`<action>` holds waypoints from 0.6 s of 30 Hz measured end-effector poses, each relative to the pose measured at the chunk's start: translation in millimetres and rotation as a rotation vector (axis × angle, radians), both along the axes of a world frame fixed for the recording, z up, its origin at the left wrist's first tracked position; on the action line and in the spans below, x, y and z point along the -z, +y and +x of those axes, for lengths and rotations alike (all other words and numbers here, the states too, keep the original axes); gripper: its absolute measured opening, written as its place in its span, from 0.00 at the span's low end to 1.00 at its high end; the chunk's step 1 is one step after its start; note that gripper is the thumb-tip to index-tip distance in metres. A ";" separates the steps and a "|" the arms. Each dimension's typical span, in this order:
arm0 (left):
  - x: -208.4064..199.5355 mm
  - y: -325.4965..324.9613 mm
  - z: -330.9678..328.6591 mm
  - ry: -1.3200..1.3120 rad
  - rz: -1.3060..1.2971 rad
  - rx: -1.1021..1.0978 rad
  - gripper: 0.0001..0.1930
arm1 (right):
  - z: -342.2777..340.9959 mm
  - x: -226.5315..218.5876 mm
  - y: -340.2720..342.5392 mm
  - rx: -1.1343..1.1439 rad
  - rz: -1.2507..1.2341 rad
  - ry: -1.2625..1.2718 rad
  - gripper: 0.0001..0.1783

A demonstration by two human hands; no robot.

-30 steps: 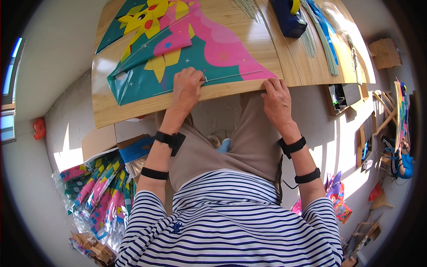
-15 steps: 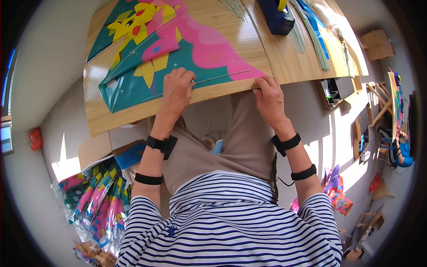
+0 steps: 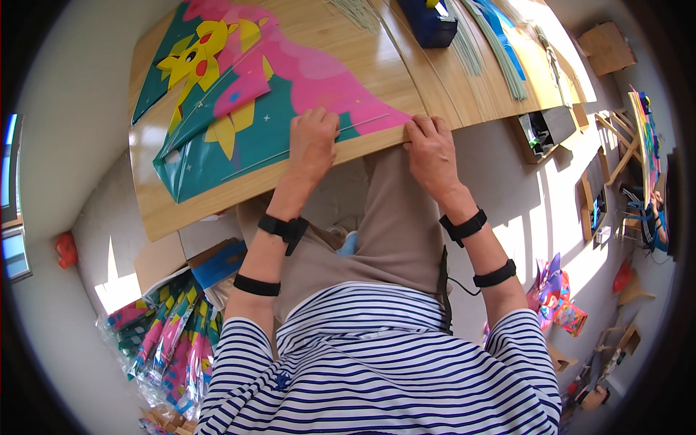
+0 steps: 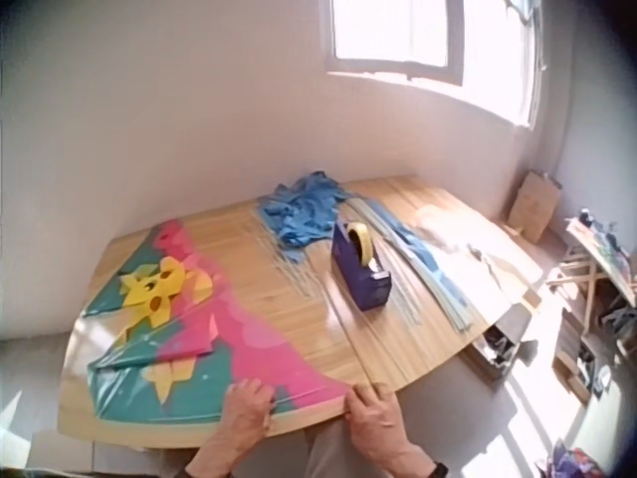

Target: Assembling a Pikachu-themed kite by attaching sticks and using adhesive tape to secure parts.

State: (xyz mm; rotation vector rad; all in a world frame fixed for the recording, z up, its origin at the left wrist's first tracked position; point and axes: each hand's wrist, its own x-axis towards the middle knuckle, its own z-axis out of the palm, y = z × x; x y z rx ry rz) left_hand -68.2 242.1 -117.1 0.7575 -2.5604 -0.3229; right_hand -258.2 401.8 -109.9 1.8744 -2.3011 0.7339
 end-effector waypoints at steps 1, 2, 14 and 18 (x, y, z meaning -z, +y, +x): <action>0.4 0.0 -0.9 -0.011 -0.002 -0.001 0.06 | 0.2 0.7 0.0 0.004 0.009 0.005 0.23; 0.8 0.5 -1.7 -0.010 -0.005 0.000 0.06 | 0.3 1.5 0.3 0.009 0.012 0.014 0.24; -3.4 8.1 -13.9 -0.039 -0.059 -0.011 0.05 | -0.3 1.1 3.6 0.026 -0.022 -0.025 0.25; -1.0 10.0 -14.0 -0.050 -0.056 -0.017 0.05 | -0.6 -0.8 3.6 0.039 -0.032 -0.053 0.23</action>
